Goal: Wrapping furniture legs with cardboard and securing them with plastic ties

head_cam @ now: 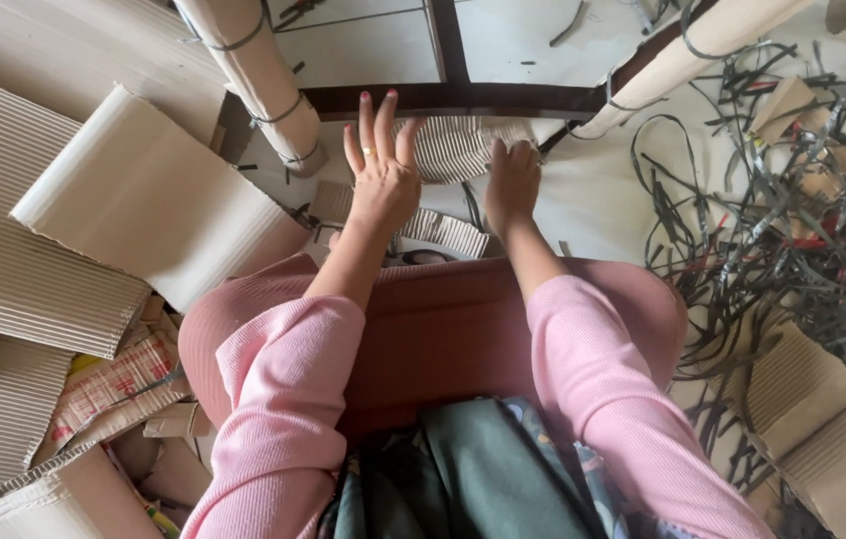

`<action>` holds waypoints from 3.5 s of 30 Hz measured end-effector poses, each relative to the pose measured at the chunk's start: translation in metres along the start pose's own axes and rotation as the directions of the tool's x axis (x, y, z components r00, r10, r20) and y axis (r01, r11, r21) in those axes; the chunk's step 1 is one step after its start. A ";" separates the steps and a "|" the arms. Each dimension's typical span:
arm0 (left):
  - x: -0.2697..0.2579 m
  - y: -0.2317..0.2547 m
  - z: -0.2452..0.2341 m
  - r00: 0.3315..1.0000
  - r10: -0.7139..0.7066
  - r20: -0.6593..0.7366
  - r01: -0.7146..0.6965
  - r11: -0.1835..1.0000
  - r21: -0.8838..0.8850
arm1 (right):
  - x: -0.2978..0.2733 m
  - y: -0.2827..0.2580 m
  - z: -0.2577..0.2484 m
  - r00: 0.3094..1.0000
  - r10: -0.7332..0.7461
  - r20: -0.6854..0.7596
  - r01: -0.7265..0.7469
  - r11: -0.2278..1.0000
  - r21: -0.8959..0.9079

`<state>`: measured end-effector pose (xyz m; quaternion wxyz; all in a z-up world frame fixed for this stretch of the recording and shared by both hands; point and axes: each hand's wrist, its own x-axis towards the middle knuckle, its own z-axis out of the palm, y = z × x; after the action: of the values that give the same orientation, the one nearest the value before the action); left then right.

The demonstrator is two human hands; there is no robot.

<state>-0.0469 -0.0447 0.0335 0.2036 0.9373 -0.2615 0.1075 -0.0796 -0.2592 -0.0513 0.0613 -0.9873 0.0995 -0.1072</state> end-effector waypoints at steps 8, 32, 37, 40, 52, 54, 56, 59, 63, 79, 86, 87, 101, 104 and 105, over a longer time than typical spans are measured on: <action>-0.013 -0.003 0.011 0.996 -0.024 0.091 0.017 0.997 0.080 | 0.006 0.027 0.011 0.971 0.024 0.236 -0.044 0.996 0.078; 0.011 -0.028 -0.025 0.982 0.112 -0.155 -0.095 0.989 0.110 | 0.016 0.038 -0.118 0.904 -0.292 -0.311 0.386 0.871 0.304; 0.018 -0.029 -0.023 0.979 0.079 -0.187 -0.060 0.993 0.105 | 0.027 0.027 -0.111 0.862 -0.240 -0.446 0.394 0.871 0.294; 0.021 -0.033 -0.019 0.975 0.085 -0.206 -0.067 0.993 0.093 | 0.025 0.021 -0.108 0.791 -0.236 -0.564 0.416 0.883 0.215; 0.032 -0.038 -0.018 0.947 0.097 -0.305 -0.069 0.993 0.100 | 0.009 -0.010 -0.047 0.844 -0.307 -0.441 0.349 0.937 0.017; 0.027 -0.042 0.000 0.923 0.092 -0.374 -0.071 0.995 0.070 | 0.014 -0.011 -0.047 0.872 -0.255 -0.419 0.316 0.945 0.083; 0.022 -0.041 0.011 0.921 0.139 -0.364 -0.121 0.990 0.072 | 0.020 -0.009 -0.045 0.863 -0.251 -0.439 0.310 0.948 0.066; 0.014 -0.025 0.003 0.952 0.157 -0.264 -0.128 0.984 0.125 | 0.031 -0.004 -0.041 0.836 -0.253 -0.486 0.305 0.952 0.031; 0.022 -0.036 0.026 0.933 0.183 -0.310 -0.105 0.962 0.253 | 0.039 0.007 -0.039 0.823 -0.256 -0.507 0.333 0.941 0.066; 0.027 -0.037 -0.002 0.952 0.135 -0.276 -0.181 0.972 -0.150 | -0.021 -0.001 0.014 0.727 -0.061 0.684 -0.138 0.963 0.233; 0.027 -0.043 -0.015 0.975 0.159 -0.153 -0.210 0.882 -0.422 | -0.025 0.021 0.034 0.824 -0.159 0.544 -0.110 0.897 0.429; 0.028 -0.043 -0.015 0.975 0.172 -0.138 -0.214 0.886 -0.412 | -0.020 0.020 0.016 0.879 -0.137 0.456 -0.089 0.893 0.441; 0.029 -0.046 -0.005 0.979 0.146 -0.144 -0.194 0.884 -0.425 | -0.015 0.010 -0.053 0.855 0.097 0.510 -0.361 0.816 0.451; 0.029 -0.042 -0.007 0.978 0.137 -0.155 -0.189 0.893 -0.407 | -0.024 0.012 0.013 0.814 0.181 0.552 -0.267 0.960 0.079; 0.029 -0.041 -0.010 0.980 0.128 -0.150 -0.178 0.901 -0.396 | -0.026 0.012 0.033 0.820 0.218 0.529 -0.272 0.962 0.026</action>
<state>-0.0013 -0.0216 0.0384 0.4005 0.8426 -0.3385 0.1225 -0.0996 -0.2622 -0.0898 0.1489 -0.9537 0.1997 0.1683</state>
